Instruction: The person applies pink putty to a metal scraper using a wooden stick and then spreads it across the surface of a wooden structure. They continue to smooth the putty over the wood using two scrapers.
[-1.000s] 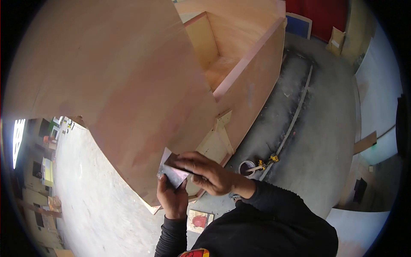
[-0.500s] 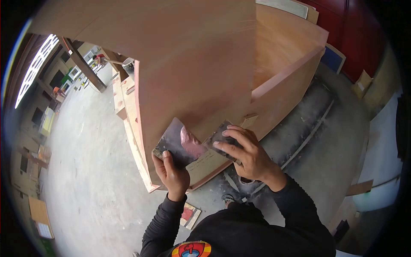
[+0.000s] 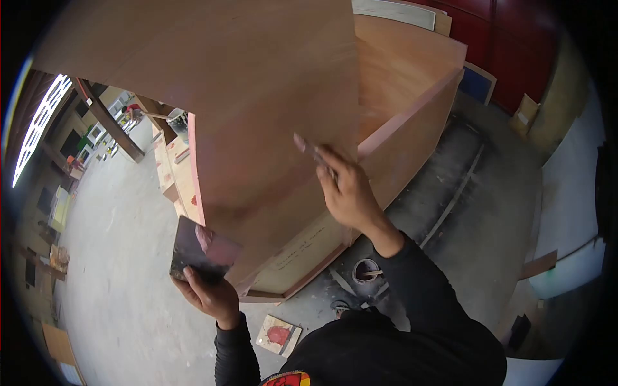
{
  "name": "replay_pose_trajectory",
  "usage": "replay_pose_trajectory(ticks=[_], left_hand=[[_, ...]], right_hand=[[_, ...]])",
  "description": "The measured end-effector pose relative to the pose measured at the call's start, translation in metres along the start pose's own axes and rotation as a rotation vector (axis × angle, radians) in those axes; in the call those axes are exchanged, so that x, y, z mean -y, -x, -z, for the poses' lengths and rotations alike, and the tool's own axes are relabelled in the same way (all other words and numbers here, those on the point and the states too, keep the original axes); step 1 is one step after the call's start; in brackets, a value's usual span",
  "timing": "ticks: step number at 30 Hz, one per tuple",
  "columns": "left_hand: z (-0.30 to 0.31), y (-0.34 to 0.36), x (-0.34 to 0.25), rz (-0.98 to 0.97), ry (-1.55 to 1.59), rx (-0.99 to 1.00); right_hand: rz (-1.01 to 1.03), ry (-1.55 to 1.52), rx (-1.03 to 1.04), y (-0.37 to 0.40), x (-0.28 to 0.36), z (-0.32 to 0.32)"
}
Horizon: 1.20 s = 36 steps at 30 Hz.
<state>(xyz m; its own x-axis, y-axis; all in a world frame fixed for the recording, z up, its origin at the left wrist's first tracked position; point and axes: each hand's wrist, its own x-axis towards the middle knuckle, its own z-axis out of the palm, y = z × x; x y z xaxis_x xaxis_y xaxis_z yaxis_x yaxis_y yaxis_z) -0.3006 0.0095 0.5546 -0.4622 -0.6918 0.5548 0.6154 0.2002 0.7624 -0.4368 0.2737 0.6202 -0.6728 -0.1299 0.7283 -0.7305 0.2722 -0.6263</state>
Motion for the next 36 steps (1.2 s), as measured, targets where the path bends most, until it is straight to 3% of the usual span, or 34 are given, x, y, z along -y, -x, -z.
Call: replay_pose_trajectory(ticks=[7, 10, 13, 17, 19, 21, 23, 26, 31, 34, 36], left_hand=[[0.068, 0.054, 0.019, 0.192, -0.201, 0.041], [0.083, 0.069, 0.015, 0.286, -0.174, 0.027], [0.078, 0.067, 0.001, 0.421, 0.014, -0.02], [0.08, 0.062, 0.002, 0.408, -0.035, 0.019], [0.067, 0.057, 0.001, 0.394, 0.0, 0.027], [0.061, 0.056, -0.002, 0.383, 0.032, 0.042], [0.059, 0.054, -0.001, 0.398, 0.039, 0.053], [0.068, 0.056, 0.001, 0.407, -0.023, 0.087], [0.074, 0.059, 0.002, 0.43, -0.023, 0.037], [0.074, 0.06, 0.0, 0.436, -0.044, 0.051], [0.069, 0.057, -0.003, 0.439, -0.014, 0.061]], right_hand=[[-0.026, 0.064, -0.192, -0.041, -0.001, -0.014], [-0.081, 0.222, -0.209, -0.037, 0.0, -0.043], [0.054, 0.369, -0.316, -0.025, 0.01, -0.073], [0.086, 0.369, -0.234, 0.005, 0.012, -0.072], [0.117, 0.236, 0.007, 0.007, 0.006, -0.04], [0.079, 0.194, -0.04, 0.002, 0.0, -0.018], [0.234, 0.403, -0.168, -0.011, -0.018, -0.002], [0.323, 0.417, -0.216, -0.034, -0.043, 0.0], [0.299, 0.385, -0.246, -0.019, -0.062, -0.025], [0.209, 0.378, -0.077, -0.008, -0.049, -0.012], [0.108, 0.28, -0.174, -0.018, -0.047, 0.001]])
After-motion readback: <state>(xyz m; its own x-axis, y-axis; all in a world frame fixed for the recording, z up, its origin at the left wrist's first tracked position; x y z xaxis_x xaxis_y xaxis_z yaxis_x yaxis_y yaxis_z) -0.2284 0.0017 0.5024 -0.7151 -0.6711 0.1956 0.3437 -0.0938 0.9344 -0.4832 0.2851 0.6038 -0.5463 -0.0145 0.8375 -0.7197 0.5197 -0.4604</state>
